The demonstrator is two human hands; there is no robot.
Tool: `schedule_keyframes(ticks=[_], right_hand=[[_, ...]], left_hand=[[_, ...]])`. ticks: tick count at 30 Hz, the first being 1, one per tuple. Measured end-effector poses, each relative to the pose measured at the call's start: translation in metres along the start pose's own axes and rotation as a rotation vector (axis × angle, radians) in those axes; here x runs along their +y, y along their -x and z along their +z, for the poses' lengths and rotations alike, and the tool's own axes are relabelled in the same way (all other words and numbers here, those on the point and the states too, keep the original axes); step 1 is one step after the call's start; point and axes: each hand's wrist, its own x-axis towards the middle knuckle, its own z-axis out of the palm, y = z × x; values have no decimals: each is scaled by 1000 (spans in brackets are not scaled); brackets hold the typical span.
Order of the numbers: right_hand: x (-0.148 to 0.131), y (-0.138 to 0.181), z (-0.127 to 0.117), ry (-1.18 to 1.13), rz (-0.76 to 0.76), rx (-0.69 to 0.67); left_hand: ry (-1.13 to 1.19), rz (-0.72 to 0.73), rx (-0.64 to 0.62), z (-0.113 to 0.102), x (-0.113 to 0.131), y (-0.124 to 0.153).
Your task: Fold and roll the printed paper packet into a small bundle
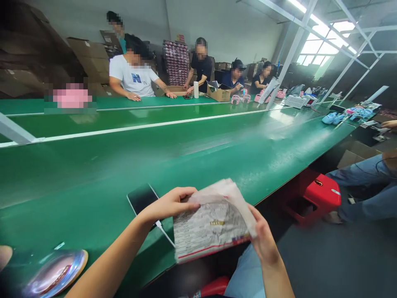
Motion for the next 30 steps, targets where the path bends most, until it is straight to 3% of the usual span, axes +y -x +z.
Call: schedule_keyframes(ticks=[3,5,9,11,15,19,24,30], right_hand=[[11,-1,7,-212,-8,-42],[18,0,18,-143,24,-100],[25,2,38,132,126,57],[24,1,42,148,147,93],[23,0,37,27,118,144],[24,5,30,-35,116,176],[21,11,23,194,-42,-63],[18,14,14,302,-143,21]], left_hand=[[97,4,143,5,-4,-4],[138,4,192,10,-5,-6],[232,-14,175,19,-6,-8],[320,-34,144,21,-6,-9],[558,-114,91,23,-9,-15],[722,-206,134,25,-11,-24],[749,-257,167,25,-6,-25],[713,-260,136,29,-15,-25]])
